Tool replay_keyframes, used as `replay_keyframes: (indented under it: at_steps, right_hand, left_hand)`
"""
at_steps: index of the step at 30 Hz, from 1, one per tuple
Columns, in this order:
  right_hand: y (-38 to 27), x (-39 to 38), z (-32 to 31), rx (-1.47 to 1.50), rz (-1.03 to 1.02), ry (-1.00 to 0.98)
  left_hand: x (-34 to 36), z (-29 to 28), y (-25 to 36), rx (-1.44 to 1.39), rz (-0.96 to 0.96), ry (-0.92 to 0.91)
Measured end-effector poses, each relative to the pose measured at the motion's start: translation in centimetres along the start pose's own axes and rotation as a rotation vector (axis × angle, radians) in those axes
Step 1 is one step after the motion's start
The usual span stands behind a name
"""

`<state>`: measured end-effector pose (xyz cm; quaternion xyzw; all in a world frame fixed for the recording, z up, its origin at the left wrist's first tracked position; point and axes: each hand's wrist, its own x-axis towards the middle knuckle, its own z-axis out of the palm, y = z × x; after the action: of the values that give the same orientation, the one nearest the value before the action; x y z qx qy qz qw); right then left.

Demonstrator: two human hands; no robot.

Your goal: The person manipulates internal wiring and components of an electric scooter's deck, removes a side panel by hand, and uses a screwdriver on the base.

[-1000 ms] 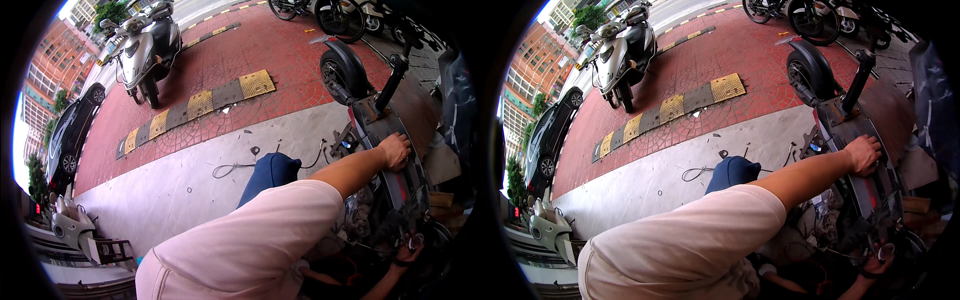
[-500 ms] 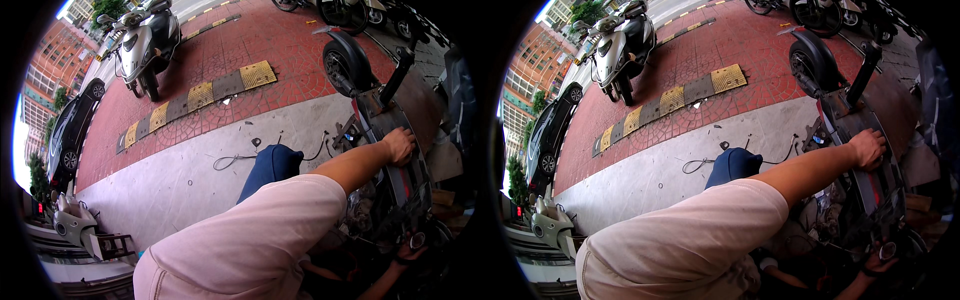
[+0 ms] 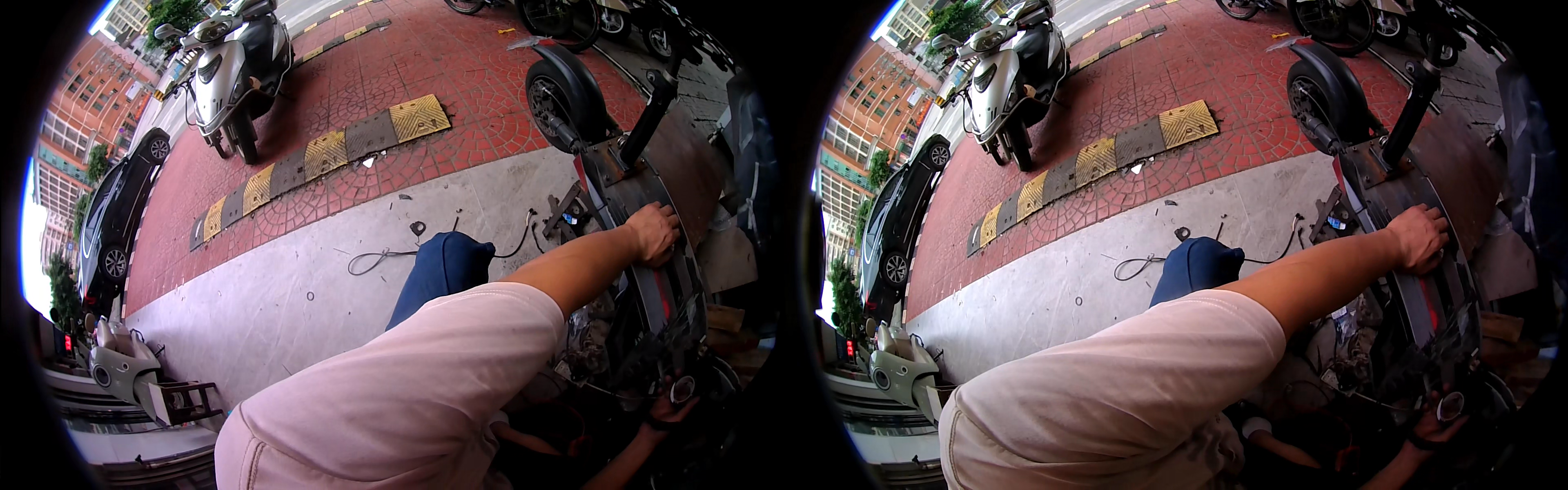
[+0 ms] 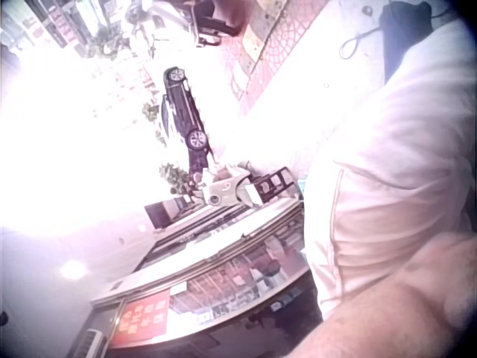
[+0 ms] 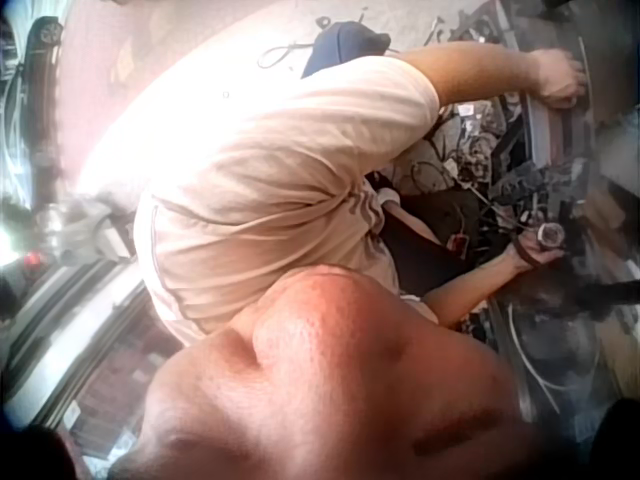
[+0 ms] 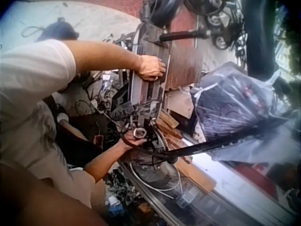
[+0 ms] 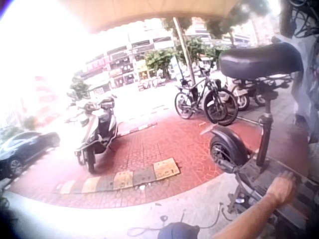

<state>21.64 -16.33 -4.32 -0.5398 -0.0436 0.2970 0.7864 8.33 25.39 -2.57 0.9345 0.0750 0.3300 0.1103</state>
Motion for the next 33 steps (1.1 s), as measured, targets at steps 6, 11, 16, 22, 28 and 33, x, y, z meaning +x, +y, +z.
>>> replay_keyframes:
  at_steps: [6,11,16,22,28,33]
  right_hand:
    - [-0.2,-0.2,0.6,0.050,0.021,0.015]
    - [0.0,0.9,-2.4,0.069,0.014,-0.222]
    - [0.1,0.3,-0.7,0.025,-0.025,-0.089]
    - [0.0,0.2,-0.6,0.026,-0.026,-0.103]
    - [0.2,-0.2,0.3,0.032,-0.029,-0.009]
    - [0.1,0.7,-1.7,0.023,-0.040,-0.142]
  left_hand:
    - [0.1,-0.4,0.1,0.022,-0.006,-0.052]
    - [0.2,-0.5,0.3,0.007,-0.015,-0.059]
    - [0.1,-0.4,0.1,0.000,-0.015,-0.053]
    - [0.1,-0.8,0.2,0.006,-0.015,-0.075]
    - [0.0,-1.0,0.2,0.016,-0.016,-0.082]
    - [0.0,-0.8,0.3,0.018,-0.011,-0.061]
